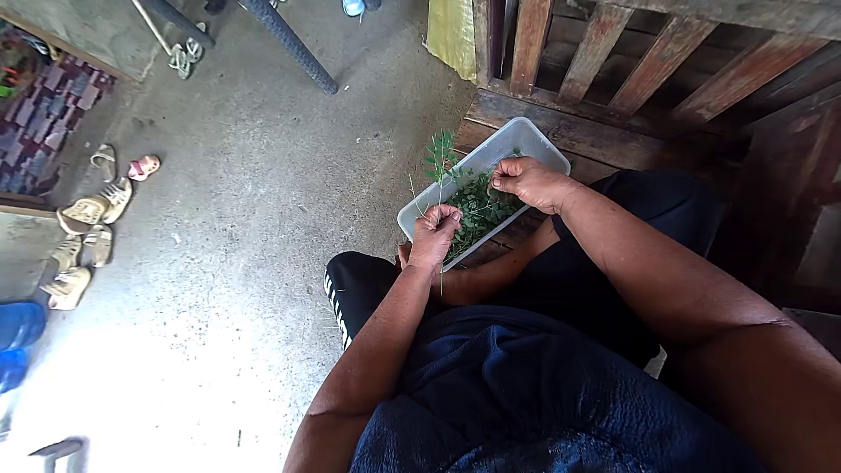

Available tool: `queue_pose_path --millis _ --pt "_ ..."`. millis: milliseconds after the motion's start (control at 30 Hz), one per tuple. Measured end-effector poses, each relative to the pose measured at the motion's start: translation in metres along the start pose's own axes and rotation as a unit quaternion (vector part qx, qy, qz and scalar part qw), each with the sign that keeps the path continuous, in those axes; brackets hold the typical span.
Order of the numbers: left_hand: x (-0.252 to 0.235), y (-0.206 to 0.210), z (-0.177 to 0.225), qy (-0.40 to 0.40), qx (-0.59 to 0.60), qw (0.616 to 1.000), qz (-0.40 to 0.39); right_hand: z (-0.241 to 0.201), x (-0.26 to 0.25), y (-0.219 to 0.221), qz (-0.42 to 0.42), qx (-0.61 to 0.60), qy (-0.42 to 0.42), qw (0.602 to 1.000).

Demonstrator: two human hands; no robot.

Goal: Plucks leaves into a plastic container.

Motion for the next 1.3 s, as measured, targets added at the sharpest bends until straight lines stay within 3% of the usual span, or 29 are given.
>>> queue_pose_path --millis 167,333,533,767,1067,1300 --pt "0.0 -0.001 0.0 0.002 0.002 1.0 0.0 0.0 -0.002 -0.005 0.032 -0.023 -0.004 0.999" --pt "0.0 -0.001 -0.001 0.004 0.006 1.0 -0.002 0.002 -0.003 -0.003 -0.001 -0.003 -0.007 1.0" --pt "0.0 0.003 0.001 0.007 -0.02 1.0 0.001 -0.005 0.001 -0.004 0.107 0.032 -0.062 0.992" --pt "0.001 0.0 -0.002 -0.003 -0.021 1.0 0.011 0.003 -0.006 -0.011 0.169 -0.085 -0.113 0.975" --pt "0.0 -0.001 -0.004 -0.002 -0.01 1.0 0.011 0.003 -0.005 0.001 -0.019 0.043 0.005 0.999" --pt "0.0 0.0 -0.004 -0.003 -0.008 1.0 0.013 0.003 -0.004 0.003 -0.03 0.094 -0.007 0.995"
Point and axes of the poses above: each hand's wrist, its own x-axis away from the middle knuckle, its own y-axis out of the palm, z = x × y, the point moved 2 cm from there along -x, towards the middle knuckle, and after that the axes turned 14 degrees about y, right-handed, at the moved point
